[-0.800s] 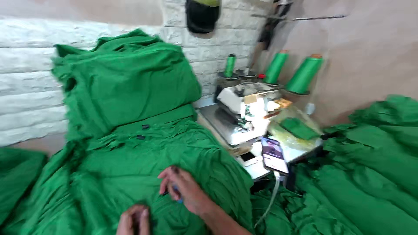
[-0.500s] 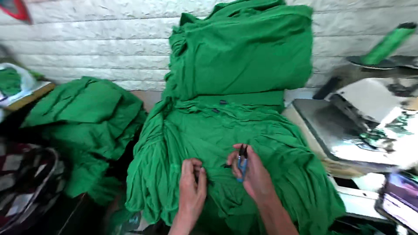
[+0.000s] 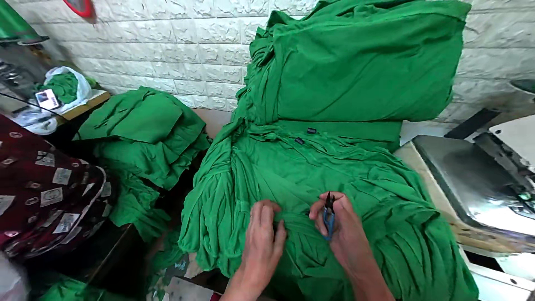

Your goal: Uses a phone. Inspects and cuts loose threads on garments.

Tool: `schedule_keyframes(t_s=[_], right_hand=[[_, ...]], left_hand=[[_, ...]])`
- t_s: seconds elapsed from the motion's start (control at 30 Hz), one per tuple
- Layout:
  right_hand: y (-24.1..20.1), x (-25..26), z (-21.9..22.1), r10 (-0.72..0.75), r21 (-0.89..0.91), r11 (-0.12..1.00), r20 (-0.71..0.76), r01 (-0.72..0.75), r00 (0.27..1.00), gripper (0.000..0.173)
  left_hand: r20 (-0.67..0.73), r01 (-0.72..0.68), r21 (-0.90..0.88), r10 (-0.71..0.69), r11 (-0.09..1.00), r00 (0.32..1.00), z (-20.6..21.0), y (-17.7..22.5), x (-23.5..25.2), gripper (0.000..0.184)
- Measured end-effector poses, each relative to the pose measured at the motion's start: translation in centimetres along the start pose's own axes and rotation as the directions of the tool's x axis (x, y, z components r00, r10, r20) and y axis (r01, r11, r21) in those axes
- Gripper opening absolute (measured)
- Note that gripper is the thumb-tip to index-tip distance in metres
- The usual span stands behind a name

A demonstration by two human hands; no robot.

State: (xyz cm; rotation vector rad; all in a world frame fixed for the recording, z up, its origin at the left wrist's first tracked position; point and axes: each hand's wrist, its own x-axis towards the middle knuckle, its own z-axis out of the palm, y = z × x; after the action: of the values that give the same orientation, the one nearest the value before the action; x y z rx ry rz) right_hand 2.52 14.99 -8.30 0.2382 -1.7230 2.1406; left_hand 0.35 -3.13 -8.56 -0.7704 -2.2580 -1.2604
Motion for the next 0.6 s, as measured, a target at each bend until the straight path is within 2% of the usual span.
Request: schedule_keyframes(t_s=[0.17, 0.3, 0.4, 0.5, 0.6], right_hand=[[-0.5, -0.1, 1.0, -0.068, -0.080, 0.994, 0.096, 0.076, 0.993, 0.031], [-0.2, 0.3, 2.1, -0.058, -0.188, 0.977, 0.223, 0.101, 0.973, 0.033], [1.1, 0.6, 2.0, 0.026, -0.279, 0.960, 0.183, 0.027, 0.983, 0.026], [1.1, 0.7, 1.4, 0.070, -0.147, 0.988, 0.120, -0.052, 0.990, 0.028], [1.0, 0.6, 1.3, 0.076, -0.058, 0.996, 0.119, -0.070, 0.990, 0.029]], left_hand=[[0.003, 0.088, -0.029, -0.088, 0.996, 0.996, -0.9, -1.3, -0.2, 0.024], [0.022, 0.041, 0.117, -0.044, 0.992, 0.999, -0.3, -1.1, 0.1, 0.030], [-0.022, -0.028, 0.192, 0.033, 0.981, 0.999, 0.3, -1.8, 0.5, 0.013], [-0.008, -0.001, 0.036, 0.001, 0.999, 1.000, -0.8, -2.6, 0.5, 0.015], [0.037, 0.058, -0.078, -0.055, 0.995, 0.998, -1.5, -2.6, 0.0, 0.017]])
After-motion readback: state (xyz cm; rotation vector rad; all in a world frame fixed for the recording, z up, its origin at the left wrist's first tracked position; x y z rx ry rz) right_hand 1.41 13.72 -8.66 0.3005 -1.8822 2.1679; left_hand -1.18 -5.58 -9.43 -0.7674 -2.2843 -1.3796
